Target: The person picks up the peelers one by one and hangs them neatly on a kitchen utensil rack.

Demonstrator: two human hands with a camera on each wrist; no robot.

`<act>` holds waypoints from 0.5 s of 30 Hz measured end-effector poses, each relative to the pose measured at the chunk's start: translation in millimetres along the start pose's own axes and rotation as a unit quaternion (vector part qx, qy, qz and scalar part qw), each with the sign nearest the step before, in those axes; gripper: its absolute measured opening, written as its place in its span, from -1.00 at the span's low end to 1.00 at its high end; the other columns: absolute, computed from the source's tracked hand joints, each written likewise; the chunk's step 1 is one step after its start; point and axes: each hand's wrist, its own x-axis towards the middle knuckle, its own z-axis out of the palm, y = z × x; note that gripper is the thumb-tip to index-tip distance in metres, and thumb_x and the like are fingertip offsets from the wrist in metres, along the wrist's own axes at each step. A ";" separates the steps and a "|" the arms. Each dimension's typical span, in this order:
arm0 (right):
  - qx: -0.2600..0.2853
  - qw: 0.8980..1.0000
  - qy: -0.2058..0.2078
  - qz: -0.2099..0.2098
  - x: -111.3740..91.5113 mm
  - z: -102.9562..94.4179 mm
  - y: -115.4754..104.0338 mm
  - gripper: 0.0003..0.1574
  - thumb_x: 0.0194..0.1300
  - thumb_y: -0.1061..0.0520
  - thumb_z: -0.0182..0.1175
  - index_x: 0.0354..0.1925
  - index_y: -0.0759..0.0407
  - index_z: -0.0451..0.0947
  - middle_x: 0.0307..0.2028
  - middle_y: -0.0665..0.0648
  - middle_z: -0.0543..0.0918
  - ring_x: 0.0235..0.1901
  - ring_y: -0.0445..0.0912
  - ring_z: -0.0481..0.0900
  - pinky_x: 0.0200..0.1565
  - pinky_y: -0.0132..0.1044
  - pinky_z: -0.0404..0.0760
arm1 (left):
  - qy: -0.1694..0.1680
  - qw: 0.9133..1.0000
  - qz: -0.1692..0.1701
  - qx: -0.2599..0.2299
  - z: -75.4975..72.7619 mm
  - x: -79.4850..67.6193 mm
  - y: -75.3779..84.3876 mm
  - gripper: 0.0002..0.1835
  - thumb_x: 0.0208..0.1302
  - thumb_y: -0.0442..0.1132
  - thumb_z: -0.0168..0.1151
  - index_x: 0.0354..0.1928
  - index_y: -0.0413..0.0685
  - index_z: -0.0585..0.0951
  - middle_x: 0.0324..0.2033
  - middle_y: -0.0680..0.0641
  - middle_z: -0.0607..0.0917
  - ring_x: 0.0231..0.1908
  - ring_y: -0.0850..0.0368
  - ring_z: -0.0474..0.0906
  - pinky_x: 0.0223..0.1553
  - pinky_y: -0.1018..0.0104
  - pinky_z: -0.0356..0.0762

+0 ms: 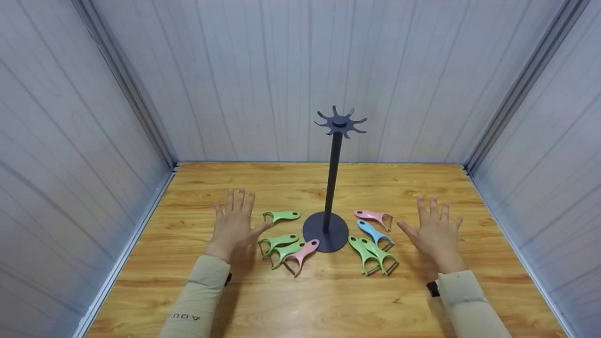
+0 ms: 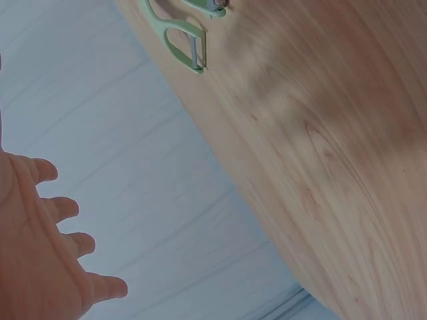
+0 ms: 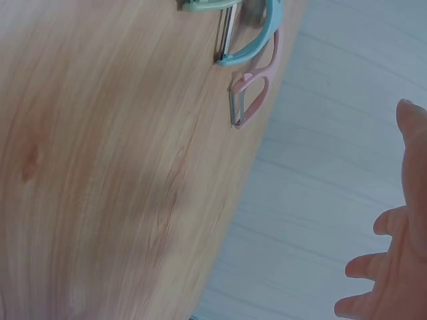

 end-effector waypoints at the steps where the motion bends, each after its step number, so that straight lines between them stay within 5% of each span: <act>1: 0.002 1.000 0.001 -0.001 0.3 -0.2 -0.8 0.27 0.24 -0.65 -0.18 0.57 0.06 -0.23 0.49 0.46 -0.08 0.43 0.50 -0.26 0.16 0.62 -0.35 | -0.001 1.000 0.000 -0.002 -0.2 0.6 1.1 0.08 0.20 0.55 -0.08 0.56 0.05 -0.05 0.54 -0.19 -0.09 0.51 -0.26 -0.33 0.34 -0.45 -0.37; 15: 0.031 0.999 0.034 -0.006 4.0 0.7 -8.9 0.26 0.24 -0.62 -0.09 0.54 0.14 -0.10 0.45 0.46 0.07 0.42 0.47 -0.11 0.20 0.59 -0.21 | 0.011 1.000 0.011 -0.015 -3.1 10.4 19.4 0.10 0.17 0.60 -0.15 0.57 0.06 -0.06 0.55 -0.16 -0.12 0.51 -0.25 -0.31 0.37 -0.40 -0.22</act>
